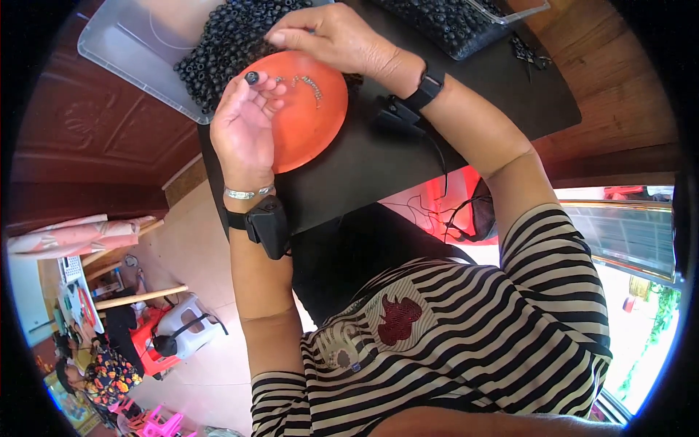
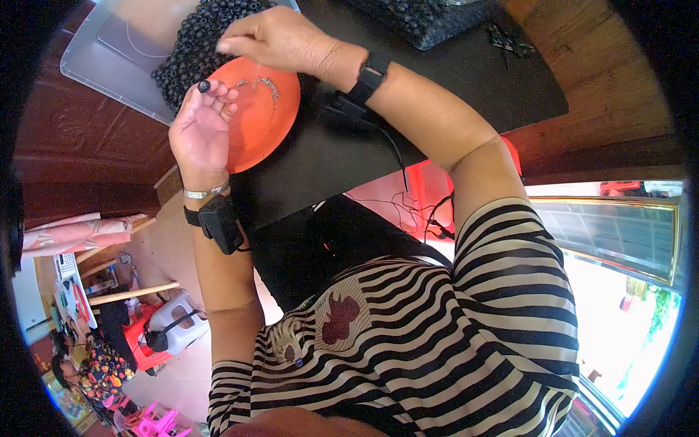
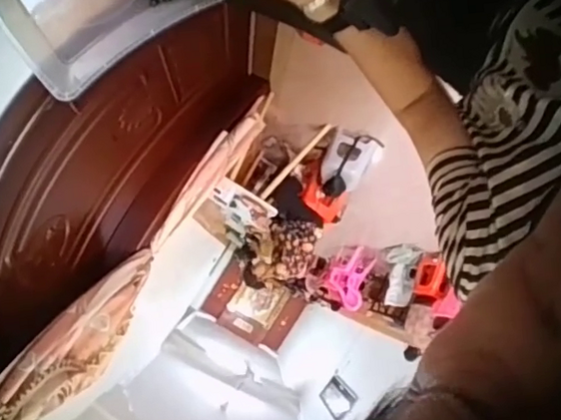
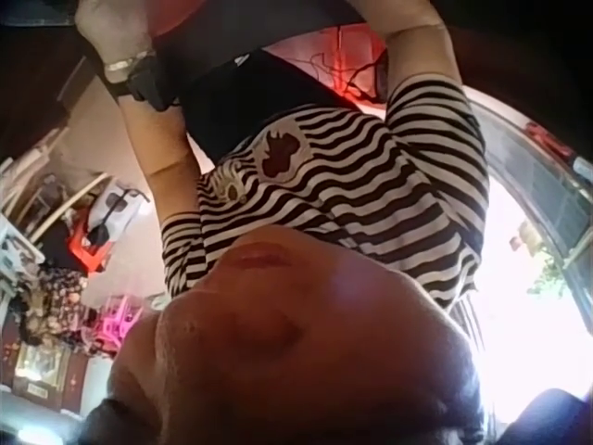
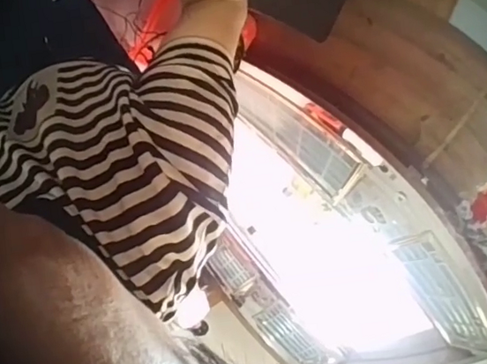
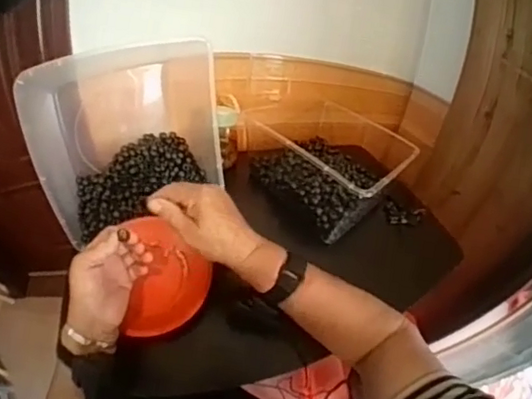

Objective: Manually inserting small metal components into black plastic parts.

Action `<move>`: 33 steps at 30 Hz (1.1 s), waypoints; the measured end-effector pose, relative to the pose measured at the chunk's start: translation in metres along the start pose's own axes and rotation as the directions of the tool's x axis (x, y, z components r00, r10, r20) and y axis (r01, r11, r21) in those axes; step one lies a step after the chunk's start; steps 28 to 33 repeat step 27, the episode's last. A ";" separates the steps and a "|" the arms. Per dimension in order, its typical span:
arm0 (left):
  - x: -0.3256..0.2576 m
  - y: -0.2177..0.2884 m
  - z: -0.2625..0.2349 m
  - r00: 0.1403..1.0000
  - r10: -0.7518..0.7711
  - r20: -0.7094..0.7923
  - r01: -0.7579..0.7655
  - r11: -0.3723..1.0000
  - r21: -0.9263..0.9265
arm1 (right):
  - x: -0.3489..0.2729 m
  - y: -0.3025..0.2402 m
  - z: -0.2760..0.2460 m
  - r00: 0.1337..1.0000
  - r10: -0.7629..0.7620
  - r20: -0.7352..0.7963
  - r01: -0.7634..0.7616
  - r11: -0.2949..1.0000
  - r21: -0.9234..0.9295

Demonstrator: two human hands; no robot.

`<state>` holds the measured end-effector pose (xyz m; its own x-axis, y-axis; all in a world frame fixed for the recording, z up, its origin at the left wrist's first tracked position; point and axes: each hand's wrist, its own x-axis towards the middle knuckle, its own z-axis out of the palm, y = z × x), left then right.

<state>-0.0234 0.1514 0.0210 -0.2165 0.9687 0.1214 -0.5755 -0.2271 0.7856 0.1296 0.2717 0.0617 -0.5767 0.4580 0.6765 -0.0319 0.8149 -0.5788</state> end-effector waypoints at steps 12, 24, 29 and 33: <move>0.007 0.001 -0.010 0.967 -0.150 -0.206 0.149 0.989 -0.021 | -0.002 0.027 -0.014 0.864 0.395 0.311 -0.158 0.801 -0.578; 0.011 -0.001 -0.020 0.947 -0.212 -0.243 0.219 0.976 0.002 | 0.013 0.048 -0.073 0.907 0.381 0.181 -0.254 0.837 -0.485; 0.011 0.003 -0.022 0.964 -0.214 -0.156 0.211 0.977 -0.031 | 0.012 0.065 -0.090 0.719 0.569 0.399 -0.474 0.821 -0.318; 0.011 0.003 -0.022 0.964 -0.214 -0.156 0.211 0.977 -0.031 | 0.012 0.065 -0.090 0.719 0.569 0.399 -0.474 0.821 -0.318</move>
